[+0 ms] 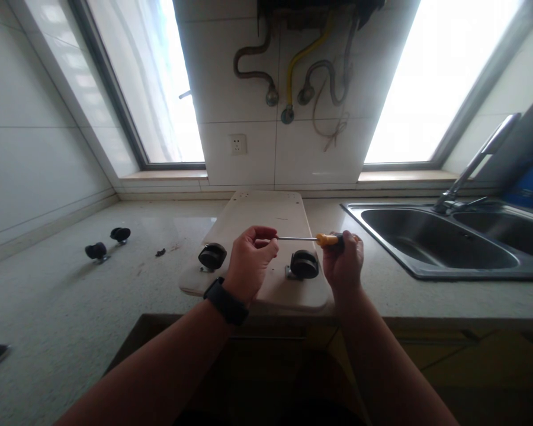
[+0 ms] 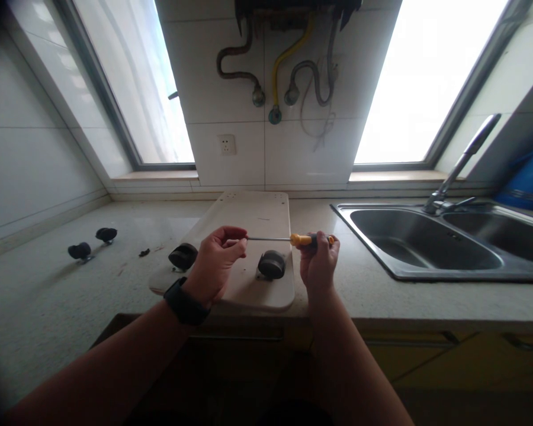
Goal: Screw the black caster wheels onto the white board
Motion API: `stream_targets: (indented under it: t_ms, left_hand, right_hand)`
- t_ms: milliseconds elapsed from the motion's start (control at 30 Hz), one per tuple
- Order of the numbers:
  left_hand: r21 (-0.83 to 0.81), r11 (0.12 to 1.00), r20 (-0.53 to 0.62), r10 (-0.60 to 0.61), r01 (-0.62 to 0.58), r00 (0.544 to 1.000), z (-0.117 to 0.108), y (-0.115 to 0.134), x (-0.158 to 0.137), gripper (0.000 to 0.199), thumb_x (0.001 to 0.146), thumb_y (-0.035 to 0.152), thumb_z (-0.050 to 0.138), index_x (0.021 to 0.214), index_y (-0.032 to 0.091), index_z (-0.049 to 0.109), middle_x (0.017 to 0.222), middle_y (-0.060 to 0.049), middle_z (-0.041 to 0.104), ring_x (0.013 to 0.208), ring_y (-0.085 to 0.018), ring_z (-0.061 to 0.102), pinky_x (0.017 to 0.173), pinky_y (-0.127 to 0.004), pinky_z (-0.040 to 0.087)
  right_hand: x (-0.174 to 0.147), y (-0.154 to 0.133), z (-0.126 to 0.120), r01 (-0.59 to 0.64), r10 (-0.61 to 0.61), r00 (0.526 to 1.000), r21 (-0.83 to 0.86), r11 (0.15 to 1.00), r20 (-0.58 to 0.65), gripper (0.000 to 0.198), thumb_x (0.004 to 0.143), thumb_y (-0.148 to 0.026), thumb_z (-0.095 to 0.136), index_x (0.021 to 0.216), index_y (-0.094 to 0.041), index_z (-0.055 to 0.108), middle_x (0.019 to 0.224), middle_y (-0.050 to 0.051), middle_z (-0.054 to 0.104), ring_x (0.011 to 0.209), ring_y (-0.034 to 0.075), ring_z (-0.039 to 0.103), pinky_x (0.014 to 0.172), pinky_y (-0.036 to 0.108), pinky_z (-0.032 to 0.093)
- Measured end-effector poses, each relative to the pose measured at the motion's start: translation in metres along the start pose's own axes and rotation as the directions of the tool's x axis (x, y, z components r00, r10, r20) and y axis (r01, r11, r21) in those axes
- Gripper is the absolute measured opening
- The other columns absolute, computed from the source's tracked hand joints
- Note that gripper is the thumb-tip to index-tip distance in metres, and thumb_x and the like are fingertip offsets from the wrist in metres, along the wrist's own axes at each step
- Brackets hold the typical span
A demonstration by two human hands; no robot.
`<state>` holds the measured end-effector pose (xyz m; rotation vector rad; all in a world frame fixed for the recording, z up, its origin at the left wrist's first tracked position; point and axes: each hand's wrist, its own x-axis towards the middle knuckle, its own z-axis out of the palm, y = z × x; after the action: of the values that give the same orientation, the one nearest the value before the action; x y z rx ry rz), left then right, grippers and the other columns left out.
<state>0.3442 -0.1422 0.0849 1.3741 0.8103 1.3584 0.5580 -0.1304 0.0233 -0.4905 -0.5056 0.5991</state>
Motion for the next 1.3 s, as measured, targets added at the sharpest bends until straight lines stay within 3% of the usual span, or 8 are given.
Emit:
stream_targets:
  t_ms: [733, 967, 1300]
  left_hand:
    - [-0.006, 1.0, -0.029, -0.003, 0.003, 1.0, 0.0004, 0.0043, -0.0035, 0.023, 0.076, 0.027, 0.078, 0.096, 0.018, 0.072, 0.069, 0.001, 0.064, 0.06, -0.01, 0.054, 0.062, -0.022, 0.043]
    - [0.018, 1.0, 0.017, 0.018, -0.018, 1.0, 0.0001, 0.0058, -0.0039, 0.027, 0.078, 0.025, 0.077, 0.103, 0.017, 0.07, 0.096, -0.005, 0.071, 0.072, -0.01, 0.059, 0.068, -0.022, 0.047]
    - [0.045, 0.998, 0.106, -0.04, 0.036, 0.994, -0.0074, 0.0069, -0.0045, 0.034, 0.082, 0.025, 0.072, 0.114, 0.016, 0.065, 0.114, -0.012, 0.07, 0.091, -0.017, 0.064, 0.075, -0.027, 0.051]
  right_hand:
    - [0.0021, 0.0, -0.0016, 0.004, -0.005, 1.0, -0.033, 0.999, -0.03, 0.042, 0.076, -0.042, 0.083, 0.094, -0.023, 0.05, 0.071, -0.009, 0.061, 0.055, 0.009, 0.061, 0.055, 0.024, 0.059]
    - [0.0037, 0.0008, -0.0036, -0.012, 0.011, 1.0, -0.03, 0.999, -0.03, 0.04, 0.077, -0.043, 0.082, 0.093, -0.022, 0.052, 0.069, -0.009, 0.061, 0.057, 0.008, 0.062, 0.055, 0.023, 0.058]
    - [0.0041, -0.0011, -0.0027, -0.02, 0.02, 1.0, 0.009, 1.0, -0.021, 0.035, 0.078, -0.041, 0.081, 0.083, -0.02, 0.053, 0.065, -0.008, 0.06, 0.057, 0.009, 0.063, 0.058, 0.024, 0.059]
